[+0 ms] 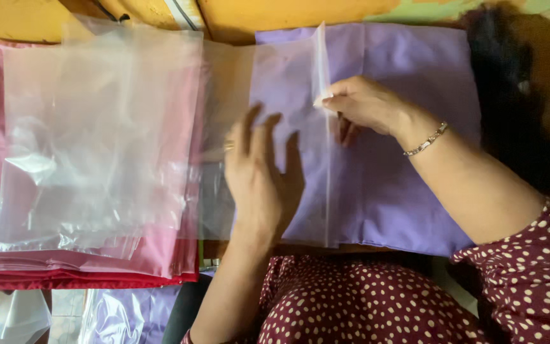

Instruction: The person cleans a purple cloth with a duster, selects a plastic bag from a stack, and places the cloth inside the bag.

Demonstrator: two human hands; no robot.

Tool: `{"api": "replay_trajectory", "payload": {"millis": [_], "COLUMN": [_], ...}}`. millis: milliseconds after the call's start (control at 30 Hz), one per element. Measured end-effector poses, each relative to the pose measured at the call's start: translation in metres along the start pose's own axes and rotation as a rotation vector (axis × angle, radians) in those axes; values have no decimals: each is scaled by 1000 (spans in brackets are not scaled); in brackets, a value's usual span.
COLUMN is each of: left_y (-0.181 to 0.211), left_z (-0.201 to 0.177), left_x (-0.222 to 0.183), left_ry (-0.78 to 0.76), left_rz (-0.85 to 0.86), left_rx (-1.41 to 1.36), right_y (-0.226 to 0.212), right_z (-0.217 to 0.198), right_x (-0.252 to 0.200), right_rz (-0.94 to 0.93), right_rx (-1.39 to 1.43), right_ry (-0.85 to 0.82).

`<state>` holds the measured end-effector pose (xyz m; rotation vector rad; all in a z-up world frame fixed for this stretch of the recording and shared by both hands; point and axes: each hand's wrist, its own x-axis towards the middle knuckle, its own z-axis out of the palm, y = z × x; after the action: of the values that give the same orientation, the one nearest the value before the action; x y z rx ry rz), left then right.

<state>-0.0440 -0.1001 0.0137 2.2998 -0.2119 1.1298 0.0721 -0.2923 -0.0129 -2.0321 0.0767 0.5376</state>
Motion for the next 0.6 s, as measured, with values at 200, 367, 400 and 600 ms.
{"api": "replay_trajectory", "payload": {"millis": [200,367,400,600], "left_y": [-2,-10,-10,-25], "left_z": [80,85,80,53], "left_x": [-43,-41,-37,-11], "left_ry": [-265,-326,-330,-414], "left_rz": [-24,-42,-41,-143], "left_rx": [-51,-36,-35,-255], "right_y": [11,33,25,6], "right_z": [9,22,23,26], "right_x": [-11,9,0,-16], "right_rz": [-303,-409,-407,-282], "right_rx": [39,-120,-117,195], "right_ry": [-14,148,148,175]}}
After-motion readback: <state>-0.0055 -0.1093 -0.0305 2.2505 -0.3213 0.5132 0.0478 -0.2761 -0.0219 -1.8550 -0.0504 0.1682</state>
